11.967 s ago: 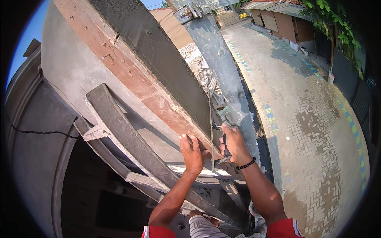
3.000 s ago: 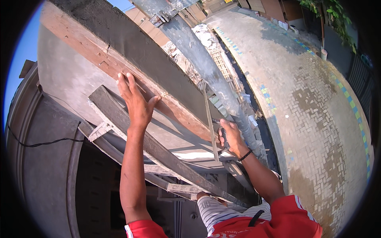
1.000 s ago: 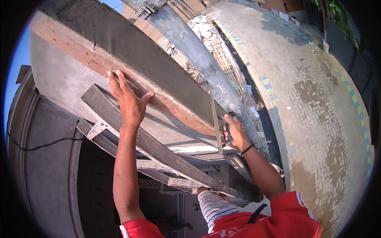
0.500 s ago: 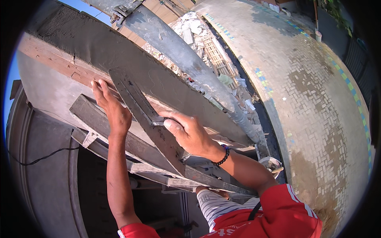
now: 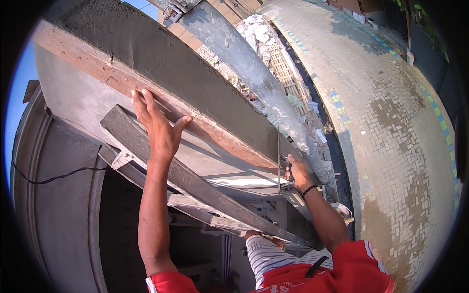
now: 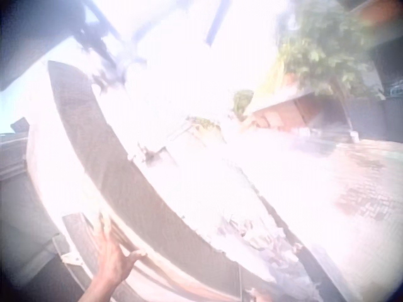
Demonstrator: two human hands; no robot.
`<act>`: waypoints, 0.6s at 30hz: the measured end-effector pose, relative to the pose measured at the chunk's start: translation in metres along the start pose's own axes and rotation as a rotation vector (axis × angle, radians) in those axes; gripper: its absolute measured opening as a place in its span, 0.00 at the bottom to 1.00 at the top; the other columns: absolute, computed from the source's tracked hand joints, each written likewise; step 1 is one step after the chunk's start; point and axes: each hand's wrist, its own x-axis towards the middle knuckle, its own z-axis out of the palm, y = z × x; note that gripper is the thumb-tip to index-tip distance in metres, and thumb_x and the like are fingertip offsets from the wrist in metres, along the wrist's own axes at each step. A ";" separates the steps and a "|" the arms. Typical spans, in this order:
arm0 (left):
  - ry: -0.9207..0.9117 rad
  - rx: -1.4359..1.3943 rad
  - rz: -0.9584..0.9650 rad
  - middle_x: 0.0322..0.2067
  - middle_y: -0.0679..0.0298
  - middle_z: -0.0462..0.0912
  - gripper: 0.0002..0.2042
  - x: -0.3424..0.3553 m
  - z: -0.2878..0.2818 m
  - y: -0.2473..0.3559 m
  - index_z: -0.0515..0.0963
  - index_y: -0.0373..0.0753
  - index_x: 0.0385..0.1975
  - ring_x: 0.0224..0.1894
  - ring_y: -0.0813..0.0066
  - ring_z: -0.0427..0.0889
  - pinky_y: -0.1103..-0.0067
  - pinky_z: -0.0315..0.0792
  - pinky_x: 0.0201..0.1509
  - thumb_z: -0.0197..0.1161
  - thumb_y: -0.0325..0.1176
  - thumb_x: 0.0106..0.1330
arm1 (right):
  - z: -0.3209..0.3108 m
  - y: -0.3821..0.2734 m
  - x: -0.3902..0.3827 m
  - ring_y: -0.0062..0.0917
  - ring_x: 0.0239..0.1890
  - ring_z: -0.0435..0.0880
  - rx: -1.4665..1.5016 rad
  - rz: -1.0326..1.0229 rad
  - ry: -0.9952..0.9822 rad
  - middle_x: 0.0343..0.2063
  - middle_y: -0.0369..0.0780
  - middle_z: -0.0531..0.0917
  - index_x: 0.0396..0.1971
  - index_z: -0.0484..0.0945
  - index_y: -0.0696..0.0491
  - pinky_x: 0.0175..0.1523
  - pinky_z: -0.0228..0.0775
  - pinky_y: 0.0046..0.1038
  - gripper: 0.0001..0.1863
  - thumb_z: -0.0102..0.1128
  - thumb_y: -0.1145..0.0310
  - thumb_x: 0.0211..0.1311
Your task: The person applies and smooths cement plaster onto a curved exterior wall using a trowel and a bucket of mortar. They repeatedly scoop mortar, spread it along the wall surface, and level it with a straight edge while standing on a ladder.
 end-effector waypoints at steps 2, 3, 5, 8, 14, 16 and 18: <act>0.001 -0.004 0.003 0.71 0.45 0.28 0.61 0.000 -0.001 0.001 0.35 0.41 0.71 0.74 0.47 0.33 0.59 0.45 0.75 0.79 0.33 0.44 | 0.027 -0.011 -0.008 0.18 0.12 0.68 -0.090 -0.068 -0.024 0.19 0.34 0.70 0.50 0.72 0.55 0.14 0.62 0.25 0.20 0.52 0.54 0.69; 0.006 0.000 0.014 0.71 0.45 0.29 0.61 -0.001 -0.003 -0.001 0.35 0.40 0.71 0.74 0.47 0.33 0.59 0.45 0.74 0.79 0.34 0.44 | 0.043 -0.019 -0.022 0.18 0.12 0.68 -0.135 -0.100 -0.033 0.19 0.34 0.69 0.51 0.72 0.56 0.14 0.62 0.25 0.21 0.52 0.54 0.69; 0.010 0.009 0.020 0.71 0.44 0.29 0.61 -0.003 -0.005 -0.005 0.35 0.40 0.71 0.73 0.45 0.34 0.59 0.44 0.74 0.79 0.33 0.44 | 0.081 -0.049 -0.049 0.18 0.11 0.67 -0.159 -0.174 -0.096 0.18 0.34 0.69 0.50 0.73 0.57 0.13 0.62 0.25 0.20 0.51 0.56 0.70; 0.023 -0.014 0.027 0.71 0.42 0.30 0.61 -0.003 -0.006 -0.005 0.35 0.39 0.71 0.73 0.44 0.34 0.58 0.43 0.74 0.79 0.33 0.43 | 0.131 -0.092 -0.079 0.19 0.09 0.66 -0.174 -0.311 -0.214 0.15 0.33 0.68 0.46 0.75 0.58 0.12 0.61 0.25 0.18 0.50 0.57 0.70; 0.018 -0.043 0.037 0.71 0.41 0.30 0.58 -0.002 0.003 -0.002 0.36 0.38 0.71 0.71 0.37 0.37 0.58 0.45 0.73 0.78 0.32 0.47 | 0.218 -0.166 -0.137 0.23 0.11 0.73 -0.347 -0.641 -0.374 0.13 0.38 0.72 0.37 0.77 0.62 0.15 0.67 0.28 0.19 0.47 0.59 0.71; 0.052 0.005 0.077 0.70 0.41 0.33 0.51 -0.002 -0.003 -0.008 0.39 0.35 0.70 0.71 0.37 0.39 0.57 0.44 0.73 0.72 0.34 0.54 | 0.242 -0.176 -0.167 0.31 0.16 0.80 -0.413 -0.785 -0.418 0.16 0.45 0.78 0.37 0.77 0.64 0.23 0.72 0.32 0.20 0.47 0.60 0.70; -0.056 -0.733 -0.148 0.69 0.40 0.37 0.42 -0.001 0.006 -0.016 0.42 0.34 0.69 0.70 0.37 0.43 0.57 0.45 0.73 0.64 0.36 0.62 | 0.257 -0.178 -0.189 0.29 0.17 0.79 -0.442 -1.038 -0.460 0.18 0.44 0.79 0.41 0.77 0.65 0.24 0.71 0.30 0.18 0.49 0.62 0.70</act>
